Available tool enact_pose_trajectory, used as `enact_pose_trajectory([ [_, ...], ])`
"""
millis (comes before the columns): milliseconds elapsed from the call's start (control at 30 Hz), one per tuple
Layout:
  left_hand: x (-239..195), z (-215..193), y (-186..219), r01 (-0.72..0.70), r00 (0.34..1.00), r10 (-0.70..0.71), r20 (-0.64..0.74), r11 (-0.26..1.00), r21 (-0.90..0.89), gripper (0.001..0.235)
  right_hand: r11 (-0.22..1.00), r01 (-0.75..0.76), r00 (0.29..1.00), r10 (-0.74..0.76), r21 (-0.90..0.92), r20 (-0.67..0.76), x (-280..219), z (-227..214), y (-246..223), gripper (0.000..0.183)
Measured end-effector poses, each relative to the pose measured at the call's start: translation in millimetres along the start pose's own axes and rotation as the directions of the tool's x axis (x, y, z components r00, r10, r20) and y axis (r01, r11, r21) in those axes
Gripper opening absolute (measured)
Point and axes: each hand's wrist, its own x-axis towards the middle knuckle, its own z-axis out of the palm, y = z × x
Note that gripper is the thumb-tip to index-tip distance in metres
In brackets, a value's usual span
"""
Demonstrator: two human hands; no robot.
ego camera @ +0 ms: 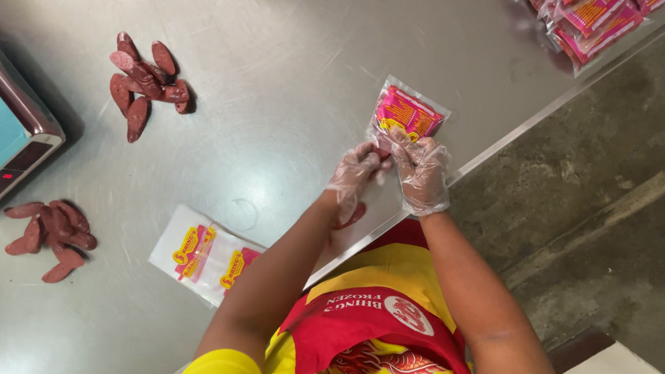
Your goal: The person places sliced meat products into plastic bags by hand and stacks the filled bags on a metal table surface.
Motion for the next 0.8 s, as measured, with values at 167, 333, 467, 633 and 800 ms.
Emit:
enact_pose_trajectory([
  [167,45.6,9.0,-13.7,-0.067,0.982,0.083,-0.171,0.993,0.098,0.015,0.953,-0.217,0.976,0.209,0.212,0.061,-3.2,4.4,6.3,0.017],
  [333,57.1,-4.4,-7.3,-0.068,0.983,0.152,-0.107,0.827,0.558,0.019,0.958,-0.187,0.982,0.181,0.218,0.046,-3.3,5.9,14.1,0.017],
  [467,-13.2,-3.4,53.6,0.148,0.983,-0.138,-0.119,0.226,0.963,0.033,0.999,0.003,1.0,-0.003,0.054,0.008,-4.5,3.1,11.6,0.033],
  [633,-124.7,7.2,75.9,0.169,0.961,-0.252,-0.116,0.202,0.965,0.027,0.988,-0.081,0.997,0.083,0.135,-0.01,-3.8,8.7,15.0,0.037],
  [800,-125.5,-23.8,33.9,-0.417,0.901,0.025,0.433,-0.223,0.881,0.02,0.997,0.07,0.99,-0.072,-0.021,-0.12,-20.6,9.7,13.0,0.035],
])
